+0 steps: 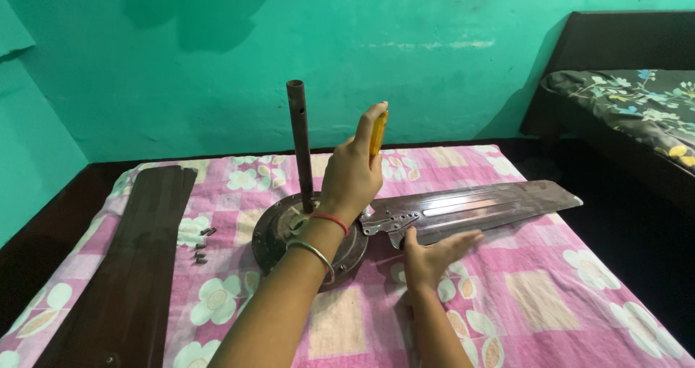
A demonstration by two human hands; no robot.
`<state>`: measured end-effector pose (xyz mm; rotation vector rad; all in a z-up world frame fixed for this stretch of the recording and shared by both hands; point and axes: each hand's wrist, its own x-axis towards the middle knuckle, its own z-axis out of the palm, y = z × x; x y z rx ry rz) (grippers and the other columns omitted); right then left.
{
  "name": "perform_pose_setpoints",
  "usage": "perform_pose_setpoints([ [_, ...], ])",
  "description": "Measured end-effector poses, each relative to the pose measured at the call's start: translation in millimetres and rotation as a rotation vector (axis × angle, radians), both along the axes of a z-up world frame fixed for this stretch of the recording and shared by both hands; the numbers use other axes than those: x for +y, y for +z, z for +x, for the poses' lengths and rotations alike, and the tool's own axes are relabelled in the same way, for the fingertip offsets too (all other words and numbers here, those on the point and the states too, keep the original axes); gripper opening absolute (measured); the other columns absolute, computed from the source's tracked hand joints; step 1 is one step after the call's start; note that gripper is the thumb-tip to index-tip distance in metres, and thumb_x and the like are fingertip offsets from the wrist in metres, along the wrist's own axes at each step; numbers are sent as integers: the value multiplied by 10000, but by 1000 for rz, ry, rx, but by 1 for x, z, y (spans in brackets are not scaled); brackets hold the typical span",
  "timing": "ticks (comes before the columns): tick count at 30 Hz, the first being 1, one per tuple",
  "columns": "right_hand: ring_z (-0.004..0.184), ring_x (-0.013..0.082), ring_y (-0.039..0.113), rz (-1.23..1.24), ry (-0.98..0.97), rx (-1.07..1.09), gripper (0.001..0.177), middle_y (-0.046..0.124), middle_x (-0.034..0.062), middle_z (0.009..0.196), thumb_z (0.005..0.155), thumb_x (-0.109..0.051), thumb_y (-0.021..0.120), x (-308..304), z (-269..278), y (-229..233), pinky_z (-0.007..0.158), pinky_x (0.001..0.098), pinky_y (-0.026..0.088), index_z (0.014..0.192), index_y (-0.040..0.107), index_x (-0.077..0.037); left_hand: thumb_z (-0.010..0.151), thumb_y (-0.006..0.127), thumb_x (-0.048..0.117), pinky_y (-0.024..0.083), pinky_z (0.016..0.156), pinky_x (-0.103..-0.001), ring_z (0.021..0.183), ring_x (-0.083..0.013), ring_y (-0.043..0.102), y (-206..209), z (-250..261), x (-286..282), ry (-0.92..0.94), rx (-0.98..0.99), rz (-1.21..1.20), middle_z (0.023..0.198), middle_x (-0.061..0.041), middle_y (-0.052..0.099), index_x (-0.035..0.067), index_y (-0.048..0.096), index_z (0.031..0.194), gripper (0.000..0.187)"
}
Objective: The person uses a screwdriver to loosen and remove screws from a ceiling fan blade attached to the motor housing. They detach the blade and set it aside, then continue to unscrew and remove the central nut from the motor hub.
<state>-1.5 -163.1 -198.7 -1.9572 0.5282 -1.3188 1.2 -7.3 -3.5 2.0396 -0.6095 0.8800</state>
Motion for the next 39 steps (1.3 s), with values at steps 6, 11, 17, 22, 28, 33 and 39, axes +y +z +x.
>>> perform_pose_setpoints([
  [6, 1053, 298, 678, -109, 468, 53, 412, 694, 173, 1254, 814, -172, 756, 24, -7, 35, 885, 407, 537, 1216, 715, -89, 937, 629, -24, 549, 636, -544, 860, -435, 735, -2, 0, -1, -31, -25, 13, 944, -222, 715, 301, 312, 1529, 746],
  [11, 666, 212, 711, -145, 778, 183, 237, 744, 131, 861, 777, -189, 833, 38, 14, 62, 641, 335, 567, 954, 799, -35, 934, 629, -11, 557, 638, -543, 849, -438, 734, -3, 3, 0, -27, 9, 15, 958, -232, 718, 310, 299, 1537, 759],
  [17, 598, 193, 703, -130, 842, 413, 244, 743, 131, 719, 756, -213, 841, 29, 32, 67, 613, 339, 548, 861, 790, 1, 939, 636, -5, 570, 646, -523, 860, -428, 734, -4, 4, 1, -55, -29, 9, 976, -219, 715, 315, 288, 1546, 769],
  [22, 599, 168, 690, -79, 835, 389, 261, 753, 119, 751, 740, -218, 845, 30, 31, 60, 603, 344, 537, 900, 801, -17, 927, 720, 98, 568, 597, -495, 770, -368, 736, -4, 1, -1, 54, 2, 68, 884, -152, 685, 349, 304, 1524, 770],
  [28, 610, 157, 678, -57, 791, 356, 292, 753, 92, 752, 714, -245, 867, 31, 28, 58, 605, 329, 538, 916, 810, -41, 887, 752, 112, 565, 579, -501, 778, -379, 733, -1, 2, -2, 68, 4, 47, 897, -140, 679, 337, 316, 1500, 785],
  [33, 563, 164, 627, -49, 797, 346, 286, 708, 97, 692, 723, -226, 860, 29, 30, 52, 581, 342, 511, 840, 763, 17, 926, 596, -41, 579, 639, -504, 851, -409, 737, -2, 3, -6, -129, -21, -27, 975, -176, 688, 312, 297, 1545, 772],
  [39, 535, 189, 573, -59, 790, 383, 229, 646, 134, 650, 717, -137, 804, 28, 36, 45, 566, 357, 489, 777, 686, 49, 956, 665, 49, 571, 590, -497, 768, -381, 733, -5, 4, -15, -3, -45, 86, 868, -154, 680, 350, 345, 1519, 714],
])
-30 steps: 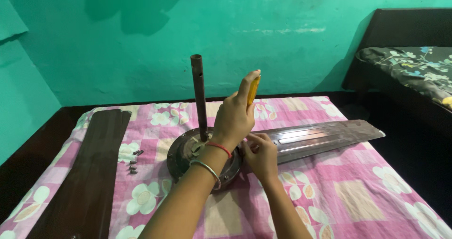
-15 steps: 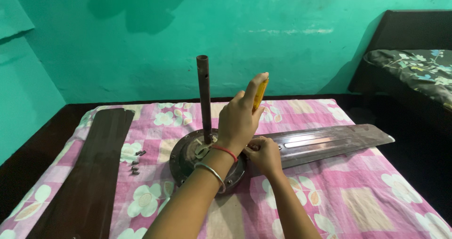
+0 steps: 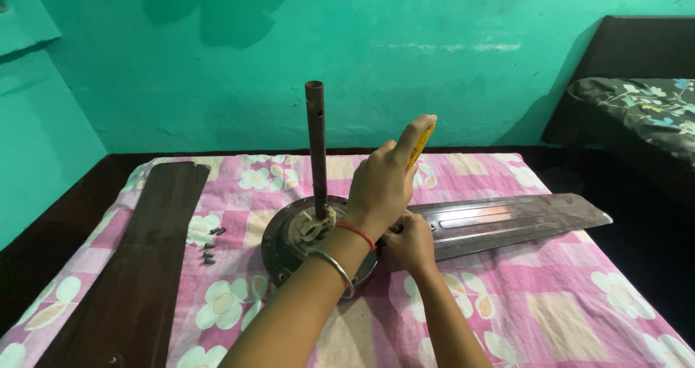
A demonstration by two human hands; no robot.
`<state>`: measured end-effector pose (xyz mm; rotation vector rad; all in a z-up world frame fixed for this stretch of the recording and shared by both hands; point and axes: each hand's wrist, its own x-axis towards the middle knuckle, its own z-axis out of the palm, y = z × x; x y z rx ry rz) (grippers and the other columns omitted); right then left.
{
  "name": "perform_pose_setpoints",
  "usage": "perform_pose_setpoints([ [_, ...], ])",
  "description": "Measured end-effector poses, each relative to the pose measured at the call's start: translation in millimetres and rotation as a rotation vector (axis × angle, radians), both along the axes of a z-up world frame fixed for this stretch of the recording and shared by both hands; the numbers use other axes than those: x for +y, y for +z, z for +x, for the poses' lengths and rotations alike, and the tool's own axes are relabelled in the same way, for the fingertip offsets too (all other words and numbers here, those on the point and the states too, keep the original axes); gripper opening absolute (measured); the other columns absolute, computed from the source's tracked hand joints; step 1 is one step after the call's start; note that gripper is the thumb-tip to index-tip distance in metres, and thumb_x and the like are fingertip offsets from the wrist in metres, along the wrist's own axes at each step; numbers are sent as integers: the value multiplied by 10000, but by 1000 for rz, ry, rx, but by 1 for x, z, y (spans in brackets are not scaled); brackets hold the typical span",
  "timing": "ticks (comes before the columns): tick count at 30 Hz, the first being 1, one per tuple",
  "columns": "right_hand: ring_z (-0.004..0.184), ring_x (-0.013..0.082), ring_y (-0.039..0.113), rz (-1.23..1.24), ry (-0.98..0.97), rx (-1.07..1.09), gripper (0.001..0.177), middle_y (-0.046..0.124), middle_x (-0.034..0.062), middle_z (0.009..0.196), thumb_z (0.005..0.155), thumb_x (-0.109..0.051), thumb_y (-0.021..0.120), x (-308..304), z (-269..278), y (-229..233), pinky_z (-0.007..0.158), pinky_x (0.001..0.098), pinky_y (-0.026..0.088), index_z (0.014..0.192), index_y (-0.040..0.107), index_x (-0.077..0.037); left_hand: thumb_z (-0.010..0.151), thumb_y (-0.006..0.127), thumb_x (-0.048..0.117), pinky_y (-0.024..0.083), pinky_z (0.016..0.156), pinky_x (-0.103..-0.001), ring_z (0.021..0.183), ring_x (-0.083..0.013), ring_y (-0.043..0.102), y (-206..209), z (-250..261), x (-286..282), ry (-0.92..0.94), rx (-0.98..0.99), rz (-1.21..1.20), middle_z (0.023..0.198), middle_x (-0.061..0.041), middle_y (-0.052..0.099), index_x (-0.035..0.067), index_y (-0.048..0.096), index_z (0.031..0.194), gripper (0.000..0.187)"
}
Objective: The person uses a screwdriver to loosen and remove screws from a ceiling fan blade attached to the motor housing. They detach the blade and set it aside, then continue to unscrew and remove the central nut from the motor hub.
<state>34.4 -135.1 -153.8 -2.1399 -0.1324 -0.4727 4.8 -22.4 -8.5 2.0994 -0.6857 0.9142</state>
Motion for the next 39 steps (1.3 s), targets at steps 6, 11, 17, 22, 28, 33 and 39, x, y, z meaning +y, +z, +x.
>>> perform_pose_setpoints([
  [6, 519, 179, 580, 40, 8, -86, 234, 659, 105, 653, 681, -168, 807, 0, -1, 3, 547, 357, 490, 768, 695, 18, 960, 701, 128, 570, 521, -485, 699, -357, 735, 2, 2, 0, 90, 70, 29, 895, -156, 662, 362, 309, 1508, 714],
  [11, 524, 232, 562, -5, -55, 58, 291, 623, 160, 606, 723, -197, 816, 0, 0, 1, 554, 399, 464, 733, 654, 45, 952, 626, 8, 560, 578, -490, 794, -374, 748, -1, 1, 2, -55, 92, -34, 897, -142, 693, 341, 275, 1565, 781],
  [17, 512, 225, 561, -37, -7, -74, 245, 609, 119, 607, 728, -160, 787, 1, -1, 0, 553, 377, 480, 739, 642, 37, 948, 700, 114, 568, 545, -472, 747, -358, 748, 0, -2, 3, 46, 33, 34, 868, -142, 701, 372, 291, 1524, 751],
  [22, 514, 198, 556, -11, -11, -48, 210, 612, 90, 600, 716, -161, 801, 1, -5, 7, 547, 367, 476, 770, 685, 5, 934, 693, 99, 571, 559, -484, 753, -375, 746, 1, -2, 5, 64, 90, 6, 904, -170, 706, 365, 280, 1525, 768],
  [28, 529, 195, 527, 15, -19, -1, 270, 594, 108, 586, 737, -181, 823, 2, -4, 5, 550, 356, 471, 771, 673, 42, 976, 633, 32, 560, 617, -494, 808, -364, 766, -2, 1, 6, -60, 140, -40, 896, -162, 732, 355, 264, 1577, 776],
  [33, 556, 188, 603, -15, -12, -48, 235, 659, 87, 672, 737, -188, 816, 2, -7, 7, 583, 342, 501, 844, 748, 10, 923, 746, 134, 571, 602, -484, 779, -354, 749, -2, -2, 8, 87, 37, 27, 899, -160, 704, 370, 298, 1534, 793],
  [39, 601, 183, 641, -13, -23, 20, 270, 705, 68, 729, 731, -248, 859, 3, -11, 13, 612, 343, 521, 847, 781, -16, 876, 692, 13, 593, 677, -483, 905, -415, 737, -1, 1, 14, -36, -3, -91, 1080, -210, 718, 329, 241, 1568, 884],
])
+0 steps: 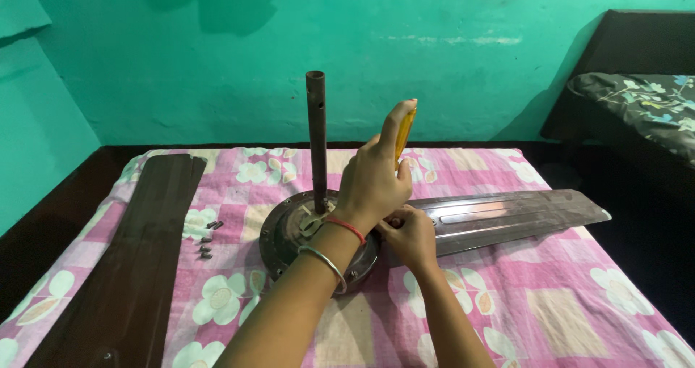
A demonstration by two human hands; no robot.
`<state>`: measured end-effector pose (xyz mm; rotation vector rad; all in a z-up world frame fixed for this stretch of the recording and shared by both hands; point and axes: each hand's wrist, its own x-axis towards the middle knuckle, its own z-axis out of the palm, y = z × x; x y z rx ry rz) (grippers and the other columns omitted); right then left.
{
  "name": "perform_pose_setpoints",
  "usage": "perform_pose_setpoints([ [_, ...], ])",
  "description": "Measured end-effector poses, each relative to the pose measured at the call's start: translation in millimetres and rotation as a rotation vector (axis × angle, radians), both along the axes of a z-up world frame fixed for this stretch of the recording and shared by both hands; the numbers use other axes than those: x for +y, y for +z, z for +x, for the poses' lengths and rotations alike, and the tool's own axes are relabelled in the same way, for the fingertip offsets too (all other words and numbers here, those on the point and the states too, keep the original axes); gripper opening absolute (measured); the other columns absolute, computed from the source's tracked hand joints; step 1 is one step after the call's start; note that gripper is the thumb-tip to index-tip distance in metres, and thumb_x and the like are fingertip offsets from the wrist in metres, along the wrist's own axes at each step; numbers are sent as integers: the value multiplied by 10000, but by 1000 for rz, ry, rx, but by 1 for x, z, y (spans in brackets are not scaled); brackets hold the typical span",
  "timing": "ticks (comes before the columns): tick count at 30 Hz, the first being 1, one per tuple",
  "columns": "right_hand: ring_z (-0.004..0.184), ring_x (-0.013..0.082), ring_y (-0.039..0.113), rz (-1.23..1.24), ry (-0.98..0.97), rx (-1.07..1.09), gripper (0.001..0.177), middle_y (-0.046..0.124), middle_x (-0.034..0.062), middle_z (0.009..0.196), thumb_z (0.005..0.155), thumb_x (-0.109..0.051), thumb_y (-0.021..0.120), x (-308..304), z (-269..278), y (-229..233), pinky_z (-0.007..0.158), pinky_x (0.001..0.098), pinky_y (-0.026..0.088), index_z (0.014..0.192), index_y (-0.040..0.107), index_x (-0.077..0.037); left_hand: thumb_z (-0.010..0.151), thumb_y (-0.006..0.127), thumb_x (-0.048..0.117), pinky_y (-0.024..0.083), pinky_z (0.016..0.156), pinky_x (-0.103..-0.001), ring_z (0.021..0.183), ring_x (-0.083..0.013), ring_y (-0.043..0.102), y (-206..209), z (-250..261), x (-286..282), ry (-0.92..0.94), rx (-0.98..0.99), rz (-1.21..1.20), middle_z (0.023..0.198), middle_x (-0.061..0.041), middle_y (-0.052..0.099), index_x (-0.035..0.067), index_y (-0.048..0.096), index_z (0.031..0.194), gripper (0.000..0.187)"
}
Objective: The person uses a screwdriver to loosen and remove screws from a ceiling fan blade attached to the motor housing. They detach the blade and set it aside, then continue to unscrew and remove the central nut from the motor hub.
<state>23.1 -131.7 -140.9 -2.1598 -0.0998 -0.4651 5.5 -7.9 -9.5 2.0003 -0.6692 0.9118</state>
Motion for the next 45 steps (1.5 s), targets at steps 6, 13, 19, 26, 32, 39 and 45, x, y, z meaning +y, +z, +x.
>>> perform_pose_setpoints([
  [6, 596, 201, 605, -18, -14, 20, 267, 684, 105, 711, 767, -226, 845, -1, 2, -4, 617, 346, 509, 864, 753, 5, 938, 690, 48, 611, 644, -456, 904, -356, 769, 0, -1, -5, -18, 67, 95, 1058, -164, 749, 370, 251, 1562, 828],
  [13, 557, 165, 609, 20, 28, -84, 246, 686, 57, 696, 723, -213, 848, 0, 1, -3, 579, 346, 501, 853, 770, -21, 895, 704, 56, 598, 595, -482, 816, -376, 750, 2, -2, -4, 33, 86, 68, 1026, -173, 698, 352, 277, 1512, 807],
  [19, 556, 244, 704, 46, -27, 7, 254, 718, 153, 649, 733, -189, 806, 0, 4, -5, 582, 388, 523, 825, 727, 35, 985, 631, 50, 565, 602, -504, 843, -372, 754, 1, -5, -11, -63, 155, 81, 974, -145, 717, 358, 294, 1539, 719],
  [26, 733, 350, 762, 35, 68, -96, 347, 737, 211, 757, 727, -282, 824, -7, 4, -10, 636, 425, 551, 866, 724, 20, 926, 715, 130, 580, 609, -493, 808, -373, 735, -5, -10, -20, 85, -44, 170, 936, -154, 675, 351, 322, 1498, 729],
  [32, 739, 362, 741, 42, 98, -178, 360, 743, 200, 779, 726, -291, 830, -6, 5, -9, 631, 428, 542, 892, 723, 9, 1000, 647, 65, 585, 613, -482, 802, -385, 721, -8, -3, -24, 16, -52, 85, 971, -142, 656, 301, 298, 1544, 688],
  [39, 717, 351, 754, 14, 25, -63, 339, 740, 205, 777, 714, -284, 831, -3, 3, -6, 637, 424, 550, 875, 740, 1, 918, 723, 181, 558, 510, -458, 657, -330, 704, -6, -4, -20, 127, -150, 211, 873, -126, 632, 337, 346, 1500, 710],
  [45, 739, 365, 738, 1, 50, -138, 327, 738, 204, 774, 732, -272, 836, -4, 2, -7, 633, 431, 546, 870, 740, 8, 915, 653, 23, 549, 548, -466, 666, -329, 691, -7, -7, -17, 93, -47, 208, 806, -93, 619, 337, 312, 1583, 813],
])
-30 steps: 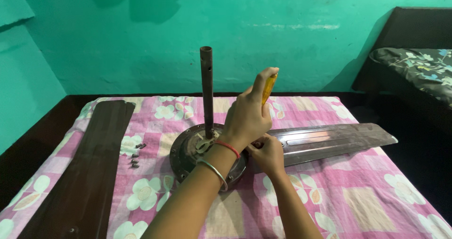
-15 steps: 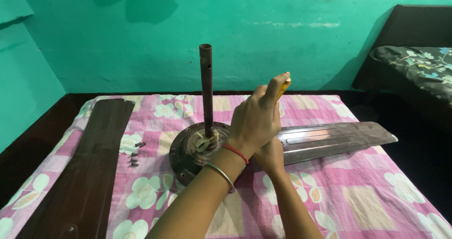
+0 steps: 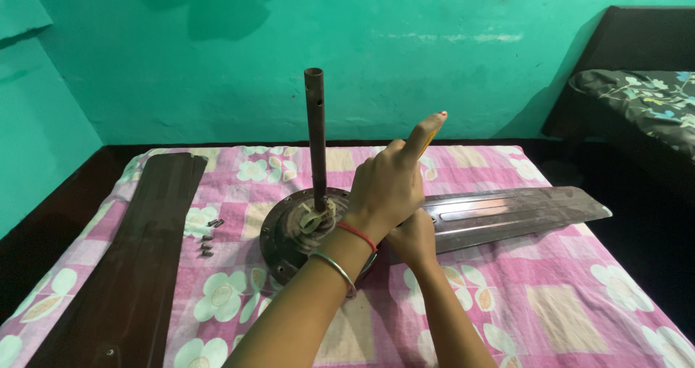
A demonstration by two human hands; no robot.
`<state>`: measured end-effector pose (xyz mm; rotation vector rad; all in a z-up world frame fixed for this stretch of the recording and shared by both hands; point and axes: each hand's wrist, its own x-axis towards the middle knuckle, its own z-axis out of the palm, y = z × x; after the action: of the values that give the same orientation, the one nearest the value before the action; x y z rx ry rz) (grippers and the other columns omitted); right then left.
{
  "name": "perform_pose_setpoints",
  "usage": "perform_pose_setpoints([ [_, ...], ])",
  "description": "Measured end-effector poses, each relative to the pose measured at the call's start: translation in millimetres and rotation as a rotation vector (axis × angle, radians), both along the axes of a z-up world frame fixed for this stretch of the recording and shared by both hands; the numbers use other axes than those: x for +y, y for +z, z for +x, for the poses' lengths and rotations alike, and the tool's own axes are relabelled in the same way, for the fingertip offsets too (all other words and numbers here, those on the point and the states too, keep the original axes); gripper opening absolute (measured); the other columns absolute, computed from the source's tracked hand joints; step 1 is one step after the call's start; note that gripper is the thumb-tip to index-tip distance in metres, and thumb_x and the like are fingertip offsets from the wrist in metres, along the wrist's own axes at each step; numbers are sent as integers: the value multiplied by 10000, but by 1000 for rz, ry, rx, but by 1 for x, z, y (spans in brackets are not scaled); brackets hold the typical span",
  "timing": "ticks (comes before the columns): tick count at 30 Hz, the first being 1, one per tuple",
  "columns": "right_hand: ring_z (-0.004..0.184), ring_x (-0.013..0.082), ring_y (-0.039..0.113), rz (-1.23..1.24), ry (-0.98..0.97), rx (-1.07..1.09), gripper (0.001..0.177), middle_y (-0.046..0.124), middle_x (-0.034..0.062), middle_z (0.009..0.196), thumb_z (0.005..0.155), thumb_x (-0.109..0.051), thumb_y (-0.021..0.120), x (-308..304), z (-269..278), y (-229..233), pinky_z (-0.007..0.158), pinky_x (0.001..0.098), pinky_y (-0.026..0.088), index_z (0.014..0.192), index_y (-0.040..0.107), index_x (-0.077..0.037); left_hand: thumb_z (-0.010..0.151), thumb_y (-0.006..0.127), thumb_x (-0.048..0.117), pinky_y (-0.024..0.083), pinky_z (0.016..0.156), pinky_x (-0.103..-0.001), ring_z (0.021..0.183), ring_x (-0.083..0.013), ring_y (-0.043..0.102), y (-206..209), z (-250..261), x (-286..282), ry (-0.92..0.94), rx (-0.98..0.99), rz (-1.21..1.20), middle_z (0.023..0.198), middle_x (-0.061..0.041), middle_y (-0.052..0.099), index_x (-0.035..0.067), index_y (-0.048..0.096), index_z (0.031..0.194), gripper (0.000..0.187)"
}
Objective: The person uses a screwdriver to loosen and remove screws from a ceiling fan blade attached to the motor housing. They detach the blade and set it aside, then continue to unscrew and remove the central nut from the motor hub.
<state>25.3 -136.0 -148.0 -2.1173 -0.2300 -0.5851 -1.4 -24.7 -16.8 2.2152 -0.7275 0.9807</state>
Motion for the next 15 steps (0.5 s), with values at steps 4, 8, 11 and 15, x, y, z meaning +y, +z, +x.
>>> perform_pose_setpoints([
  [4, 755, 343, 737, -24, -51, 49, 294, 746, 187, 813, 733, -221, 821, 3, -2, 2, 675, 417, 556, 900, 724, 1, 980, 692, 112, 548, 518, -450, 645, -303, 692, -3, -4, 6, 68, -92, 27, 811, -83, 621, 345, 295, 1584, 759],
  [8, 772, 305, 730, -87, 20, -34, 188, 746, 116, 973, 797, -174, 765, 10, -11, 10, 720, 393, 560, 949, 775, -63, 935, 763, 216, 545, 547, -452, 686, -302, 699, -2, -12, 24, 110, -121, -24, 853, -75, 653, 320, 342, 1552, 754],
  [11, 786, 296, 732, -118, 45, -37, 178, 743, 82, 1035, 852, -201, 736, 15, -19, 21, 719, 393, 561, 994, 791, -109, 939, 780, 229, 573, 618, -419, 787, -289, 730, 0, -22, 40, 121, -184, -137, 986, -70, 699, 288, 390, 1538, 717],
  [15, 827, 328, 713, -236, 28, -51, 181, 743, 85, 999, 903, -237, 690, 17, -28, 31, 717, 426, 551, 996, 805, -132, 948, 792, 206, 632, 727, -331, 969, -258, 773, -1, -35, 61, 69, -276, -320, 1323, -106, 710, 212, 414, 1521, 686],
])
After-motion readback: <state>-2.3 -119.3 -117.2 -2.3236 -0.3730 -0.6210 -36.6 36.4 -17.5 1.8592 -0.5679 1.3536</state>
